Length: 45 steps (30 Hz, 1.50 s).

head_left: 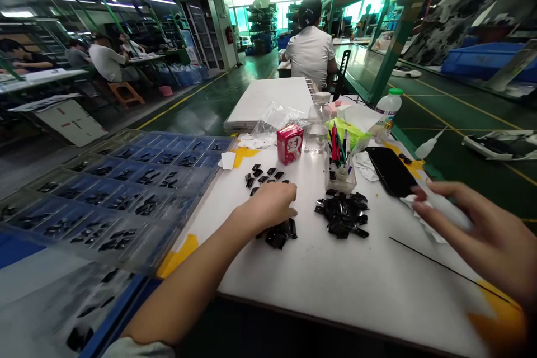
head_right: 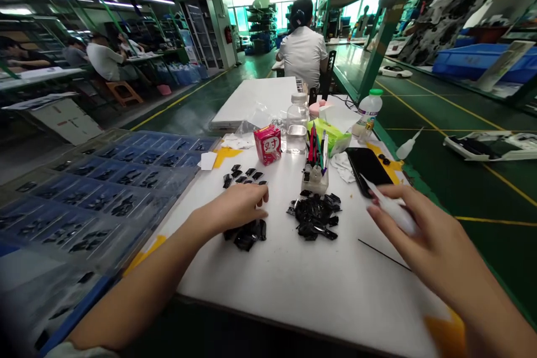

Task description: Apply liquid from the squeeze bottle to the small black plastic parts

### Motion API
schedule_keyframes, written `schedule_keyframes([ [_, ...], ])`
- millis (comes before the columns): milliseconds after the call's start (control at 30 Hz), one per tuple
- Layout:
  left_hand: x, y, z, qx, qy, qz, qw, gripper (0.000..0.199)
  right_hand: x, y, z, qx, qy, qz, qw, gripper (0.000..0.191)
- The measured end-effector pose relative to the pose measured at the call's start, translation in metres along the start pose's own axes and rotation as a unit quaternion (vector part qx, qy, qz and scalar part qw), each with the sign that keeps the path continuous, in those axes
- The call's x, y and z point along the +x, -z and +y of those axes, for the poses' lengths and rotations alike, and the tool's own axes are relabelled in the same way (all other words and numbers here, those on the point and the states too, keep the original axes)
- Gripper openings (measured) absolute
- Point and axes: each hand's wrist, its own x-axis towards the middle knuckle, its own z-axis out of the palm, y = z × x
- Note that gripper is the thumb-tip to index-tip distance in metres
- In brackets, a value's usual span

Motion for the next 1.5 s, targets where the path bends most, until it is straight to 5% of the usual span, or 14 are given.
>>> schedule_keyframes([
  [133, -0.002, -0.004, -0.004, -0.035, -0.042, -0.065, 0.996, 0.031, 0.041, -0.045, -0.038, 0.117, 0.004, -0.069, 0.991, 0.041],
  [367, -0.001, -0.017, -0.014, -0.188, -0.087, -0.048, 0.977, 0.021, 0.027, -0.101, -0.024, 0.274, -0.063, -0.199, 0.939, 0.041],
  [500, 0.005, -0.021, -0.007, -0.332, -0.099, 0.004, 0.938, 0.012, 0.016, -0.106, -0.023, 0.313, -0.11, -0.266, 0.905, 0.035],
  [767, 0.008, -0.04, 0.017, -0.553, -0.162, 0.14, 0.805, 0.007, 0.013, -0.11, -0.029, 0.408, -0.151, -0.342, 0.833, 0.033],
  [1033, 0.008, -0.039, 0.019, -0.546, -0.181, 0.199, 0.794, 0.015, 0.011, -0.104, -0.038, 0.491, -0.217, -0.403, 0.742, 0.035],
  [1167, 0.007, -0.044, 0.021, -0.526, -0.161, 0.232, 0.802, 0.025, 0.009, -0.105, -0.039, 0.504, -0.225, -0.361, 0.751, 0.032],
  [1300, 0.007, -0.047, 0.022, -0.514, -0.155, 0.267, 0.8, 0.014, 0.006, -0.105, -0.039, 0.497, -0.21, -0.327, 0.776, 0.027],
  [1500, 0.007, -0.043, 0.023, -0.575, -0.069, 0.237, 0.78, 0.015, -0.001, -0.087, -0.044, 0.486, -0.104, -0.128, 0.858, 0.029],
])
